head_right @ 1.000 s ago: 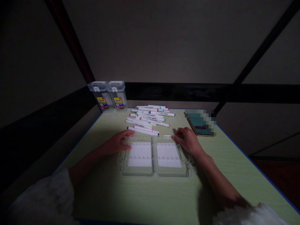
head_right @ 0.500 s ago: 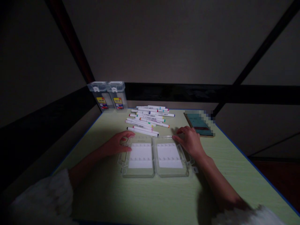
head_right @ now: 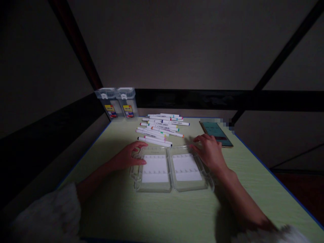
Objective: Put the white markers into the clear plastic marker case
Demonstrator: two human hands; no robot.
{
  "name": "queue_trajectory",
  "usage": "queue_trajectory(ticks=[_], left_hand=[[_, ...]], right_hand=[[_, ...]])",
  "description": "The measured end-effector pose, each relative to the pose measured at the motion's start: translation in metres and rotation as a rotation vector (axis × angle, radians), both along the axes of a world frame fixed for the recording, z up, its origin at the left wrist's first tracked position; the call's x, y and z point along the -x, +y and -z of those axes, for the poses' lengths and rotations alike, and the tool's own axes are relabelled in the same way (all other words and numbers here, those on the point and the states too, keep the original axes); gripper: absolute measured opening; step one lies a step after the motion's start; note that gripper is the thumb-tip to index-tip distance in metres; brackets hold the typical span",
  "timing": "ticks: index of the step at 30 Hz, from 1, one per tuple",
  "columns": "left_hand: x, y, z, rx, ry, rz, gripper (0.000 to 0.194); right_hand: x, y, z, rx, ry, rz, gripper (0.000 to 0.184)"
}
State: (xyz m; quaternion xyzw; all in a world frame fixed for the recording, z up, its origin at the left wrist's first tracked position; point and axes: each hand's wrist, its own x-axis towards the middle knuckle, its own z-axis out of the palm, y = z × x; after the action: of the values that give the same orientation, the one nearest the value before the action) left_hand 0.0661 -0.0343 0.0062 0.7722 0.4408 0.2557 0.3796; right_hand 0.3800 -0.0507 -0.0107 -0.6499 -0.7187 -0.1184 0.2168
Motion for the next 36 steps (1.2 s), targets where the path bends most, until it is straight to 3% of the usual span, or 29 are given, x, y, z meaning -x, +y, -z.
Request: queue_trajectory(ticks=[6, 10, 15, 22, 36], left_hand=[[-0.001, 0.006, -0.001, -0.115, -0.043, -0.128, 0.040], [0.002, 0.014, 0.005, -0.283, -0.018, -0.214, 0.027], [0.006, 0.021, 0.013, -0.457, 0.100, -0.190, 0.033], [0.009, 0.028, 0.023, -0.515, 0.251, -0.127, 0.042], [0.008, 0.030, 0.028, -0.608, 0.391, -0.136, 0.037]], right_hand=[[0.010, -0.004, -0.008, -0.017, 0.006, -0.046, 0.025], [0.023, -0.009, -0.012, -0.021, 0.000, -0.096, 0.022], [0.036, -0.015, -0.017, -0.010, 0.003, -0.164, 0.019], [0.044, -0.019, -0.020, -0.001, 0.058, -0.264, 0.019], [0.046, -0.020, -0.019, 0.061, 0.055, -0.352, 0.015]])
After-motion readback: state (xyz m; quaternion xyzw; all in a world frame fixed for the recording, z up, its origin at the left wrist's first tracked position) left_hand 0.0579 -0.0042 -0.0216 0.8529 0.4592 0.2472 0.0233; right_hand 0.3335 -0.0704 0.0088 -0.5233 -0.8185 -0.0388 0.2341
